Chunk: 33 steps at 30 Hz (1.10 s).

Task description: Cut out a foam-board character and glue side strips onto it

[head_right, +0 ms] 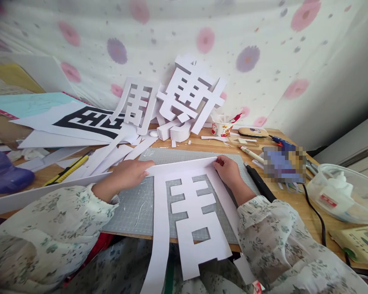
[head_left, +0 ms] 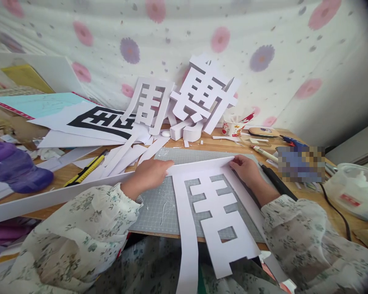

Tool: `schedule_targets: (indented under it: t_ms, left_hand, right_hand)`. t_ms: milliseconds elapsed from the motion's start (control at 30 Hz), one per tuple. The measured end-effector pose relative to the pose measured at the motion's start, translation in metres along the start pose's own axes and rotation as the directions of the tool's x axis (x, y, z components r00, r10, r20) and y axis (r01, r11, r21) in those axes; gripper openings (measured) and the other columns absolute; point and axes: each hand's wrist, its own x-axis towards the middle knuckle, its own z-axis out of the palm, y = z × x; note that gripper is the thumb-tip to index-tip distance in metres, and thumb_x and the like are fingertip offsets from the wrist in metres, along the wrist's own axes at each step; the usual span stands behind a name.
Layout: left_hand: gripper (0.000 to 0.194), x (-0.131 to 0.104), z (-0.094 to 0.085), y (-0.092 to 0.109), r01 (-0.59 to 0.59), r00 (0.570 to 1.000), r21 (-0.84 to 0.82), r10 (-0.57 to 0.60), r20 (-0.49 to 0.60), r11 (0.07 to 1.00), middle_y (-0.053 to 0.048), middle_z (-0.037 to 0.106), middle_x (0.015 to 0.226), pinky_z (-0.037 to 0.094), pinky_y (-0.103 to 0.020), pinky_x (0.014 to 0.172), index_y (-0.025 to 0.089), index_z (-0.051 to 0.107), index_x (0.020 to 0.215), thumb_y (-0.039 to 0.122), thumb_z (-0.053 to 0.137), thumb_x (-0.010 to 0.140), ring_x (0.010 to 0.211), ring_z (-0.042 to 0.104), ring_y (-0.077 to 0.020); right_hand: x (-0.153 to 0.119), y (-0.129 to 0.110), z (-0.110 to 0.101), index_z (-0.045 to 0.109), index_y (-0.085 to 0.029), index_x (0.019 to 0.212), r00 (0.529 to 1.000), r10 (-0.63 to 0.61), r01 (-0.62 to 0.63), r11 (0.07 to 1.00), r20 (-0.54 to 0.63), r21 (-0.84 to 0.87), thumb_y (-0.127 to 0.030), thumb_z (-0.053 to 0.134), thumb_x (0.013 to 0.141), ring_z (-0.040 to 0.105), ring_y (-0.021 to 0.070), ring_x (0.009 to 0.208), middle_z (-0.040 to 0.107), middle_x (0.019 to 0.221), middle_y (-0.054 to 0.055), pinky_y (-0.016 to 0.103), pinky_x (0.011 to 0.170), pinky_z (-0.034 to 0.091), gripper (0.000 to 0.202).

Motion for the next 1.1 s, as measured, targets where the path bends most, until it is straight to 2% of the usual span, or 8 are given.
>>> schedule_targets:
  t_ms: [367,600,733,800,900,967,1033,1100]
  left_hand:
    - [0.018,0.003,0.001,-0.001,0.014,1.000,0.069,-0.014,0.008,0.998,-0.010,0.072,0.088,0.038,-0.034,0.063,0.023,0.060,0.094,0.024,0.042,0.091,0.083,0.068,-0.0319]
    - [0.018,0.003,0.002,-0.001,0.017,1.000,0.093,-0.019,0.016,0.995,-0.010,0.071,0.088,0.037,-0.034,0.062,0.022,0.059,0.095,0.024,0.042,0.092,0.083,0.069,-0.0329]
    - [0.015,0.005,0.002,-0.003,0.000,1.000,0.093,-0.001,0.009,0.996,-0.010,0.071,0.089,0.036,-0.034,0.060,0.022,0.058,0.092,0.024,0.043,0.092,0.084,0.069,-0.0330]
    - [0.014,0.006,0.003,-0.006,-0.019,1.000,0.088,0.019,0.000,0.996,-0.010,0.071,0.089,0.036,-0.034,0.061,0.022,0.057,0.090,0.023,0.043,0.092,0.086,0.068,-0.0326]
    - [0.014,0.008,0.006,-0.009,-0.034,0.999,0.077,0.035,-0.013,0.996,-0.010,0.071,0.088,0.037,-0.035,0.062,0.022,0.057,0.088,0.023,0.044,0.091,0.085,0.069,-0.0318]
    - [0.013,0.008,0.008,-0.010,-0.041,0.999,0.065,0.043,-0.021,0.997,-0.010,0.071,0.090,0.038,-0.035,0.063,0.022,0.058,0.088,0.023,0.045,0.091,0.087,0.069,-0.0312]
    - [0.013,0.008,0.009,-0.010,-0.042,0.999,0.054,0.043,-0.031,0.998,-0.010,0.072,0.092,0.040,-0.035,0.065,0.022,0.059,0.089,0.022,0.046,0.090,0.089,0.068,-0.0307]
    - [0.014,0.008,0.009,-0.010,-0.036,0.998,0.045,0.038,-0.041,0.998,-0.010,0.072,0.093,0.042,-0.035,0.067,0.021,0.060,0.090,0.023,0.046,0.090,0.089,0.068,-0.0305]
  right_hand:
    - [0.001,0.001,0.001,0.065,-0.021,0.078,0.999,-0.036,0.036,0.999,0.010,-0.003,-0.022,0.055,0.071,0.060,0.0165,0.064,0.070,0.072,0.000,0.028,0.064,0.046,0.013]
    - [0.002,0.003,0.005,0.065,-0.022,0.075,0.998,-0.065,0.066,0.996,0.024,-0.057,-0.017,0.055,0.072,0.064,0.0163,0.069,0.071,0.074,-0.001,0.027,0.066,0.048,0.012]
    - [0.005,0.000,0.003,0.069,-0.020,0.095,0.999,-0.035,0.036,0.989,0.012,-0.142,-0.016,0.055,0.078,0.069,0.0161,0.075,0.076,0.088,0.002,0.026,0.070,0.052,0.023]
    - [0.006,0.000,-0.009,0.067,-0.019,0.111,1.000,-0.015,0.011,0.978,-0.017,-0.210,-0.019,0.052,0.084,0.071,0.0164,0.081,0.077,0.100,0.005,0.027,0.074,0.053,0.030]
    - [-0.001,0.006,-0.046,0.065,-0.017,0.121,0.998,0.007,-0.031,0.935,-0.068,-0.352,-0.025,0.049,0.092,0.071,0.0217,0.098,0.073,0.116,0.012,0.033,0.086,0.052,0.034]
    - [-0.011,0.014,-0.072,0.068,-0.015,0.117,0.998,0.027,-0.050,0.887,-0.057,-0.458,-0.026,0.056,0.088,0.068,0.0305,0.109,0.071,0.120,0.018,0.042,0.095,0.048,0.033]
    - [-0.024,0.025,-0.090,0.069,-0.012,0.117,0.998,0.059,-0.060,0.840,-0.020,-0.540,-0.023,0.065,0.080,0.066,0.0389,0.112,0.071,0.118,0.024,0.050,0.096,0.046,0.039]
    - [-0.035,0.036,-0.098,0.066,-0.014,0.126,0.997,0.074,-0.050,0.810,0.016,-0.584,-0.021,0.066,0.078,0.068,0.0404,0.106,0.073,0.111,0.023,0.053,0.092,0.047,0.049]
